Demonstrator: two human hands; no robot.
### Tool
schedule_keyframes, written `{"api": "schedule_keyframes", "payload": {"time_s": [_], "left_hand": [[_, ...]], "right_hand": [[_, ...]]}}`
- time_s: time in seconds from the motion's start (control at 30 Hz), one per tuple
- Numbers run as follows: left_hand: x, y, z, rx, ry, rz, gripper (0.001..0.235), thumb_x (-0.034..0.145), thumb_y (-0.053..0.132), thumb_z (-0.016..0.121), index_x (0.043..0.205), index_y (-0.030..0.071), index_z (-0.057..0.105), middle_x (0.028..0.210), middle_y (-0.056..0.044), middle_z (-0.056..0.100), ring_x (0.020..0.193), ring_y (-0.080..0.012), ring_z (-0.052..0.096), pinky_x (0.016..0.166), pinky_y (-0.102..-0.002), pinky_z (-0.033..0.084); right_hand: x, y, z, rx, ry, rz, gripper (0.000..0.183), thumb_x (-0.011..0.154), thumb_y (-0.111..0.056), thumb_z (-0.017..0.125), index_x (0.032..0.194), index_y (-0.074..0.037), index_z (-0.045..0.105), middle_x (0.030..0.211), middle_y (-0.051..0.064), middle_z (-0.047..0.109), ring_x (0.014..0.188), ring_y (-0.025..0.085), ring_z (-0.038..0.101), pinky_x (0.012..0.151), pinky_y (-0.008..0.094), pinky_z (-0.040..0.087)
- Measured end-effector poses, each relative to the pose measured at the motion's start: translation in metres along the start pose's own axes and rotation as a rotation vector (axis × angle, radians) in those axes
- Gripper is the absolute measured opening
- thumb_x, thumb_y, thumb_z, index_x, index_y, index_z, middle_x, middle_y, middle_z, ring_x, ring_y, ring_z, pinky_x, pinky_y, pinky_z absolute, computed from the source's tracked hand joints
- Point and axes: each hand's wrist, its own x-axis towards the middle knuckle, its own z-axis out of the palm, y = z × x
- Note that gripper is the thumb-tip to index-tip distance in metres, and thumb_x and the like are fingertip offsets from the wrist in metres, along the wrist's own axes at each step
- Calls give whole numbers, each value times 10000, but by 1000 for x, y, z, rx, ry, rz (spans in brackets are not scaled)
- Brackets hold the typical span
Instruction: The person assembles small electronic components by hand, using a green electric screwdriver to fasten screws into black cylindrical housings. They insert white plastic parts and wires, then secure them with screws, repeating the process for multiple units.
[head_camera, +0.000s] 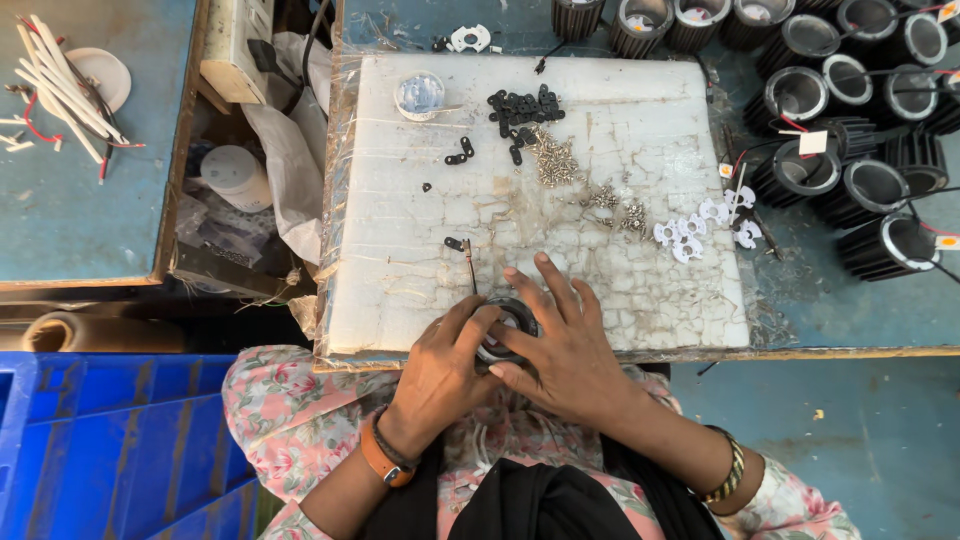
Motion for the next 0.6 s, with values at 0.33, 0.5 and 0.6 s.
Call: {"api": "schedule_keyframes", "payload": {"time_s": [0.33, 0.5, 0.6], "left_hand": [[6, 10, -19, 281, -245, 98, 573, 652, 272, 865, 1070, -45, 635, 1243, -303, 616, 918, -399, 712, 832, -431, 590], [4, 6, -14, 250, -244, 56, 526, 744, 351, 864, 1011, -54, 660, 1130, -315, 642, 813, -409, 714, 686, -426, 597], [7, 3, -15, 265, -207, 118, 525, 793, 385, 857, 973, -69, 666, 1128, -345, 621, 743, -401, 716, 623, -414, 602]], "right_hand": [[-25, -1, 13, 175, 130, -7, 255, 867, -329, 742, 1046, -148, 747, 1546, 150, 451, 1496, 392, 310, 1193, 624, 253], [-41, -3, 27, 356, 358, 97, 241, 863, -184, 787, 1096, -138, 748, 1461, 116, 554, 1438, 370, 464, 1184, 525, 381], [-45, -3, 30, 444, 392, 168, 256, 864, -119, 778, 1118, -108, 744, 1426, 122, 594, 1413, 360, 510, 1163, 494, 417]]}}
